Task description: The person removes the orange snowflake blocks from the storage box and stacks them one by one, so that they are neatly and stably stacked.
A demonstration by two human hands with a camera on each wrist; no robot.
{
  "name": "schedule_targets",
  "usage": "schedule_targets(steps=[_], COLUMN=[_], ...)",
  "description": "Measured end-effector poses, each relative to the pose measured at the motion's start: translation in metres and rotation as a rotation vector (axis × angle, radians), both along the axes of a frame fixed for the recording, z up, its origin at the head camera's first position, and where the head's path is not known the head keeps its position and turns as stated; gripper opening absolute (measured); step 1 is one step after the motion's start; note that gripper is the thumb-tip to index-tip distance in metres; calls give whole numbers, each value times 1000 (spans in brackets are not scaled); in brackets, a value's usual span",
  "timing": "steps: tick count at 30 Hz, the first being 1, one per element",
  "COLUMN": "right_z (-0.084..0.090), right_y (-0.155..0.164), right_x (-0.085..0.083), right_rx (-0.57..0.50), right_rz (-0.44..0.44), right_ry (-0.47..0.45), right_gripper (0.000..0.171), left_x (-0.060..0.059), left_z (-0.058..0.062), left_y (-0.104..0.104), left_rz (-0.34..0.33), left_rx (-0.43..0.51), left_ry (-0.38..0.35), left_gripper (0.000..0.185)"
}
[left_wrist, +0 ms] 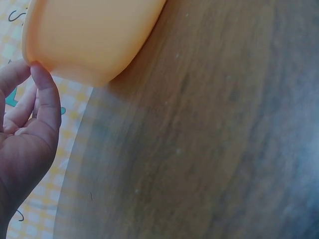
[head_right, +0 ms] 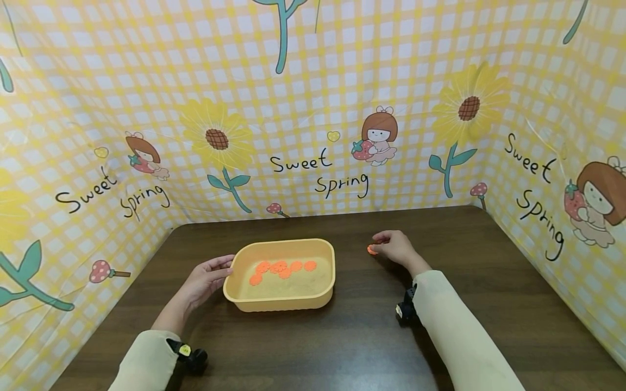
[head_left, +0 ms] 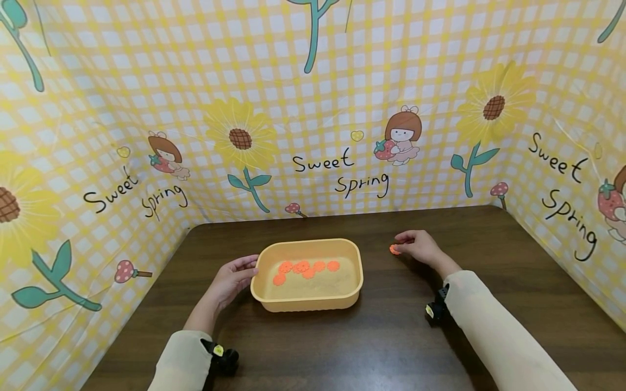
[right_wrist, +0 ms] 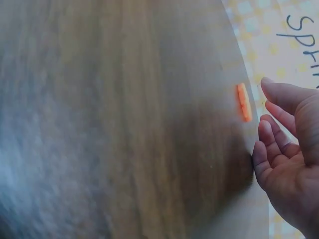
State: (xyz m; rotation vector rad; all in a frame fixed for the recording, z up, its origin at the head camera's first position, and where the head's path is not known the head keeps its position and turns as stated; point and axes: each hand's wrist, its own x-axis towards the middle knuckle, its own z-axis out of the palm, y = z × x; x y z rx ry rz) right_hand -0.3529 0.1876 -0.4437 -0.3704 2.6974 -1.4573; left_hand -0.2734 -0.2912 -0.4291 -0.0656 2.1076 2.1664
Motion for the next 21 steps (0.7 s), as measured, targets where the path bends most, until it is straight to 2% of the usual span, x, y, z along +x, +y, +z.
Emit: schedule_targets(steps=[9, 21], right_z=[16, 49], right_y=[-16, -57], right_x=[4, 19], right_rx=[12, -93], right_rz=[-8, 47], right_ry=[60, 89], right_gripper=[40, 30], left_x=[1, 0], left_z=[2, 0], left_y=[1, 1], left_rz=[0, 6], left_rx=[-4, 7], left_ry=[-3, -9], left_gripper=[50, 49])
